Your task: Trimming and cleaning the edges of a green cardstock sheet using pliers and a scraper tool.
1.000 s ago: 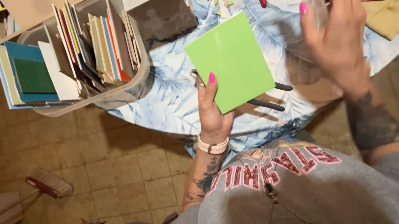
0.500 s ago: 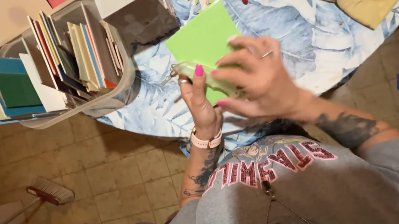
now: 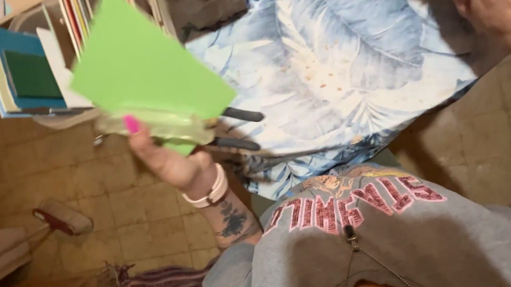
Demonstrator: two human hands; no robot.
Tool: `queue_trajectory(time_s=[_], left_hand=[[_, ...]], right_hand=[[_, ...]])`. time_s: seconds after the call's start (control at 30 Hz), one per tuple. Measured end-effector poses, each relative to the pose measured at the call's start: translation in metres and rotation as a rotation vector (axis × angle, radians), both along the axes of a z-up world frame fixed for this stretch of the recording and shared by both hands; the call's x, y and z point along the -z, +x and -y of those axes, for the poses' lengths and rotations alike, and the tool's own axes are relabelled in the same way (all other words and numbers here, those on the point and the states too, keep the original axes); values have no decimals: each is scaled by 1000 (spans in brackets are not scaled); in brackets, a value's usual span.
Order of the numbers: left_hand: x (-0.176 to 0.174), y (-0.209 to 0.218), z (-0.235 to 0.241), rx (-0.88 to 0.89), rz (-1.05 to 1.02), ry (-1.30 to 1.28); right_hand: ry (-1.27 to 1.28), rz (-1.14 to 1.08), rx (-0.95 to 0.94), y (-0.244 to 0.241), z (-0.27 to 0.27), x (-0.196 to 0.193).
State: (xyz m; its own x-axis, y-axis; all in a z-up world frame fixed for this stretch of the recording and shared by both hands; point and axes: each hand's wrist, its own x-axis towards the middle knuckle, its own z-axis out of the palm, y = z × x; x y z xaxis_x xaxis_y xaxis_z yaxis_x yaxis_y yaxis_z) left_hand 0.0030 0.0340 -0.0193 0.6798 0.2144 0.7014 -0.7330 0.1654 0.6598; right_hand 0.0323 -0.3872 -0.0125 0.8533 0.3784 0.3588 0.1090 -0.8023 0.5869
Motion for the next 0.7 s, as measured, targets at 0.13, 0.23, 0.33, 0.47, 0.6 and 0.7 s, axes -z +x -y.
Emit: queue_trajectory(time_s=[0.13, 0.23, 0.33, 0.47, 0.6, 0.7], left_hand=[[-40, -10, -21, 102, -269, -635], [-52, -25, -34, -89, -246, -695], [-62, -33, -38, -257, -283, -784], [-70, -38, -31, -301, -391, -907], [-66, -37, -17, -298, -393, -990], [-37, -42, -28, -32, -298, -849]], right_hand=[[100, -171, -297, -8, -80, -40], [-191, -251, -715, -24, -152, -49], [-140, -347, -1054, -34, -213, 0], [493, -502, -1028, -16, -286, 41], [639, -149, -763, 15, -314, 28], [463, -946, -39, 24, -305, -18]])
